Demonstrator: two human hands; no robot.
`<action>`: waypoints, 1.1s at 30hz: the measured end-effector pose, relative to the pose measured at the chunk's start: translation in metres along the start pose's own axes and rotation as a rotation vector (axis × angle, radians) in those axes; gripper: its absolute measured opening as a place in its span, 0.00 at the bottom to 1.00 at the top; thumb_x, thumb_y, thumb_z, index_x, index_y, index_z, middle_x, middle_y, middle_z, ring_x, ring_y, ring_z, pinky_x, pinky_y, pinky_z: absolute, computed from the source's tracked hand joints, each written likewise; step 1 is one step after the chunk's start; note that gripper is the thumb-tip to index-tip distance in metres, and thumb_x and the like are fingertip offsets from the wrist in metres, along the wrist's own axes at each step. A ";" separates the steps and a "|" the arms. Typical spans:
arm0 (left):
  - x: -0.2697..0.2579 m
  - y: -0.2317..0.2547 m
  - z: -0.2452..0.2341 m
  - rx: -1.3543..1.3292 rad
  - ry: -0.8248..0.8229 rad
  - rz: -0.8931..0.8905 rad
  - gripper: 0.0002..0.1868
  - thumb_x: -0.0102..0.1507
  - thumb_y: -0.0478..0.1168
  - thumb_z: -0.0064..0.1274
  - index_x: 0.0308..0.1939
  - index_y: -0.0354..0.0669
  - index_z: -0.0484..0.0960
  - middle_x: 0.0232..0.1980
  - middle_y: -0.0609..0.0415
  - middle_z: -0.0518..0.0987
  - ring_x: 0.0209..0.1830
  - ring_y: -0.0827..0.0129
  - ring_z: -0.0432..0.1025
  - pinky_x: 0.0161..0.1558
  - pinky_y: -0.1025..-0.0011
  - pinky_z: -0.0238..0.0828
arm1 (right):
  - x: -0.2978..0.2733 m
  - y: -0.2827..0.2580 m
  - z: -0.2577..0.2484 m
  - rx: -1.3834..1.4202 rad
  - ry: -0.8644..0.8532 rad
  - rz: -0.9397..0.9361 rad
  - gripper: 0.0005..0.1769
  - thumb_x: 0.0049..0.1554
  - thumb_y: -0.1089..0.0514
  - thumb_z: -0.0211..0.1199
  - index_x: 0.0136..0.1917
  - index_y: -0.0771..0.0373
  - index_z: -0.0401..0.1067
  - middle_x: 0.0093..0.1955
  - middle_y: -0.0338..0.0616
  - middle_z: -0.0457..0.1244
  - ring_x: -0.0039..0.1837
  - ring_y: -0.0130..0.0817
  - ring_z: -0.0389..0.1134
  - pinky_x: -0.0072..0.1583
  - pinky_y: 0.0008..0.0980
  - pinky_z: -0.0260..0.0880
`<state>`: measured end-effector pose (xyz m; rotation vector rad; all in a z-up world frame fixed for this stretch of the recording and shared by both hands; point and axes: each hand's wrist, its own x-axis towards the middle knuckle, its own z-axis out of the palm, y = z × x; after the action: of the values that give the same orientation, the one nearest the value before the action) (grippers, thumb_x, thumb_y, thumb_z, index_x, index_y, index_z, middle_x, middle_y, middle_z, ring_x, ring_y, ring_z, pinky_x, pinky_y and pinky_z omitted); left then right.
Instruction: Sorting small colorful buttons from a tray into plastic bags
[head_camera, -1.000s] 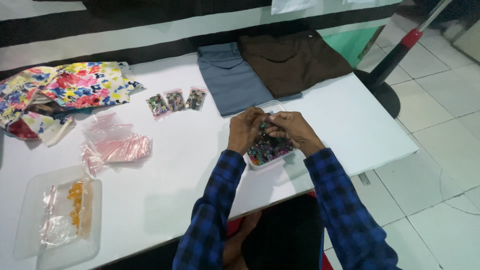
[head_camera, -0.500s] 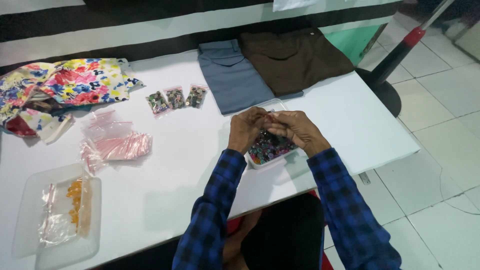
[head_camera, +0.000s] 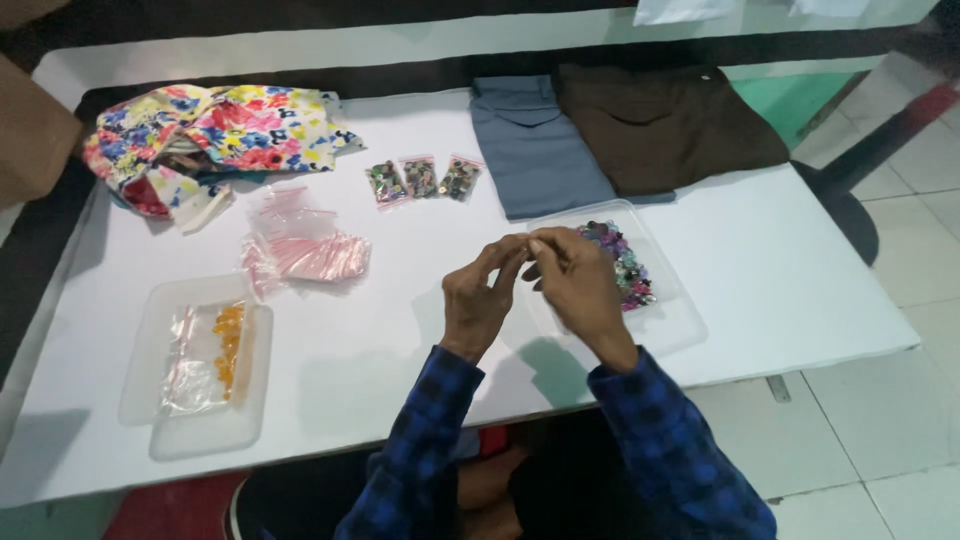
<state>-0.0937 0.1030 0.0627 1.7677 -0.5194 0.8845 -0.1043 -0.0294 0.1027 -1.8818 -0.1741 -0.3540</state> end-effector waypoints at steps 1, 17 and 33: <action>-0.006 -0.006 -0.012 0.013 0.008 -0.006 0.12 0.63 0.31 0.61 0.48 0.52 0.84 0.37 0.56 0.88 0.36 0.64 0.83 0.37 0.66 0.82 | -0.004 0.006 0.016 0.006 -0.015 -0.002 0.08 0.62 0.64 0.60 0.50 0.66 0.79 0.38 0.56 0.71 0.35 0.45 0.76 0.35 0.35 0.78; -0.101 -0.147 -0.072 0.450 -0.251 -0.260 0.09 0.62 0.39 0.62 0.44 0.56 0.80 0.39 0.63 0.87 0.49 0.63 0.81 0.71 0.53 0.58 | -0.037 0.106 0.130 -0.503 -0.130 -0.398 0.07 0.61 0.60 0.63 0.53 0.56 0.78 0.47 0.40 0.70 0.50 0.41 0.73 0.47 0.34 0.77; -0.090 -0.134 -0.087 0.172 -0.305 -0.478 0.18 0.61 0.43 0.63 0.54 0.55 0.78 0.52 0.58 0.86 0.58 0.65 0.78 0.77 0.62 0.48 | -0.027 0.115 0.123 -0.267 -0.196 -0.229 0.17 0.58 0.58 0.68 0.61 0.54 0.77 0.53 0.48 0.70 0.54 0.52 0.72 0.54 0.48 0.75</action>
<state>-0.0843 0.2259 -0.0724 2.0799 -0.1960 0.3349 -0.0767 0.0497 -0.0458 -2.1666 -0.4980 -0.3612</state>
